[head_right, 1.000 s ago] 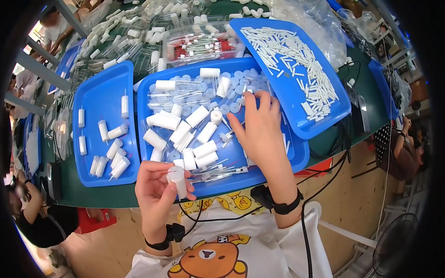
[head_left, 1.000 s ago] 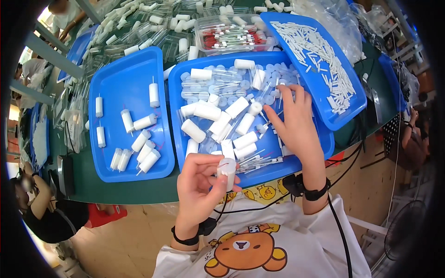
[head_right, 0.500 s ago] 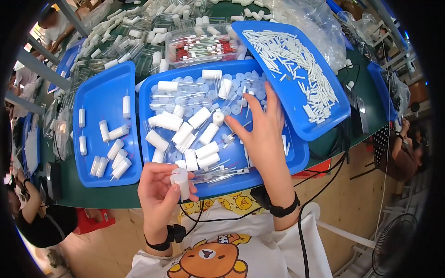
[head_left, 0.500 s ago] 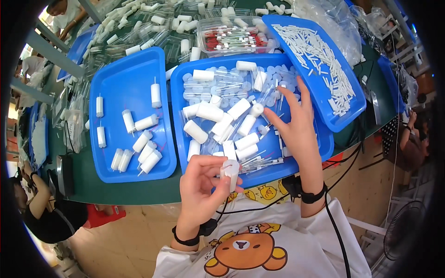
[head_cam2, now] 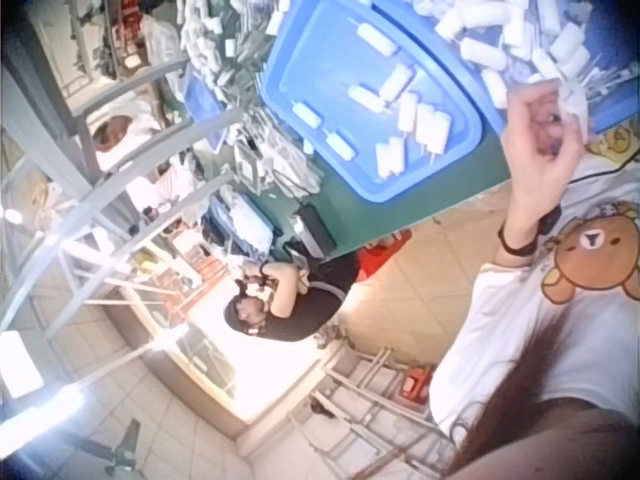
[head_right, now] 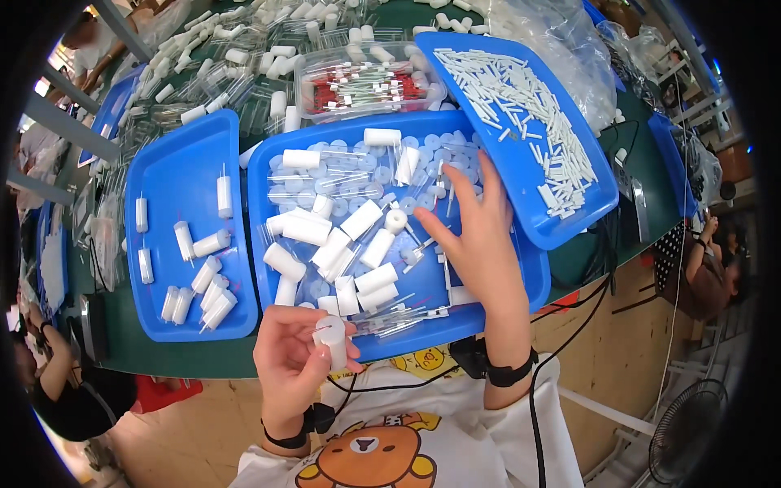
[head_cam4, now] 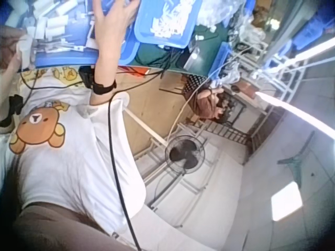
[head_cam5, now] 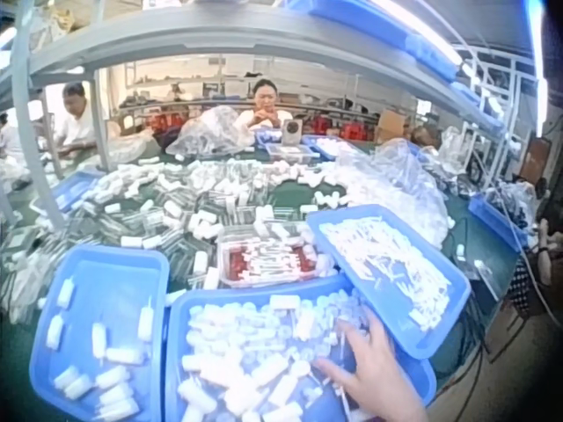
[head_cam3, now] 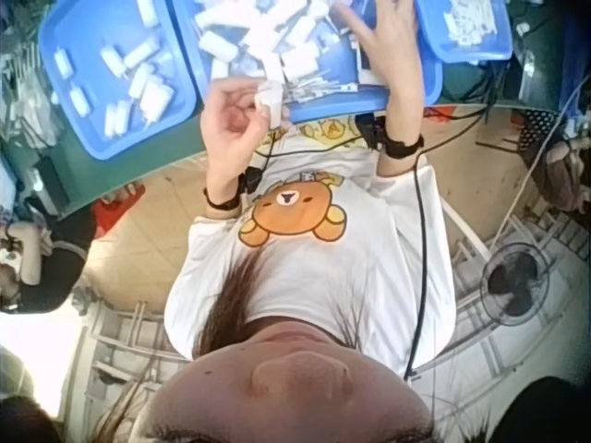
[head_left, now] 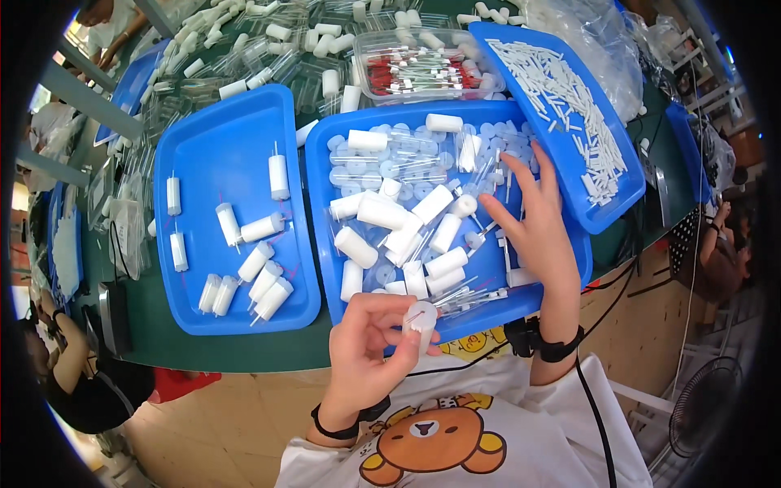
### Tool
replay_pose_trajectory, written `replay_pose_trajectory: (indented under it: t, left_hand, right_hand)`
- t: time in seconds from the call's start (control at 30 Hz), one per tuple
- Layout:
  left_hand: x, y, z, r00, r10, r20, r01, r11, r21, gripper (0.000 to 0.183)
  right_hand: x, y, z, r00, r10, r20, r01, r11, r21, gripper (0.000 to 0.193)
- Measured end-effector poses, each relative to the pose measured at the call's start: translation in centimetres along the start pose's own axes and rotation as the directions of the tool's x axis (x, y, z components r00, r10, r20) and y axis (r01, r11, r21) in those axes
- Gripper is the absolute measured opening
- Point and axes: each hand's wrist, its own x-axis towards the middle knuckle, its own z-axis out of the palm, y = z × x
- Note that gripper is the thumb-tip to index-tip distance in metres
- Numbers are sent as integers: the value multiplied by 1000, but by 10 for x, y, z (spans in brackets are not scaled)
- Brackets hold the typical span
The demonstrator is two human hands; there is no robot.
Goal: Manually assemble white plastic housing components with internal wiring and sensors.
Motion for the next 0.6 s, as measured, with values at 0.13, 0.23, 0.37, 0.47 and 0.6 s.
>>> replay_pose_trajectory:
  t: [0.13,0.23,0.37,0.47,0.6]
  left_hand:
    - [-2,1,-1,999,0,34,1,1000,-23,25]
    - [-2,-1,-5,998,4,68,1,998,-68,27]
    - [-2,1,-4,998,1,65,3,998,-62,27]
    - [-1,0,-5,998,-7,67,12,998,-61,27]
    - [-2,0,-5,998,-3,69,7,998,-66,27]
  right_hand:
    - [-1,4,-6,999,-5,34,3,999,41,47]
    - [-3,2,-5,1000,17,-7,-17,998,67,42]
    - [-8,-6,-5,996,52,-69,-45,994,96,37]
    - [-14,-13,-10,995,56,-83,-39,981,190,34]
    - [-34,-25,-28,998,49,33,-54,981,188,32]
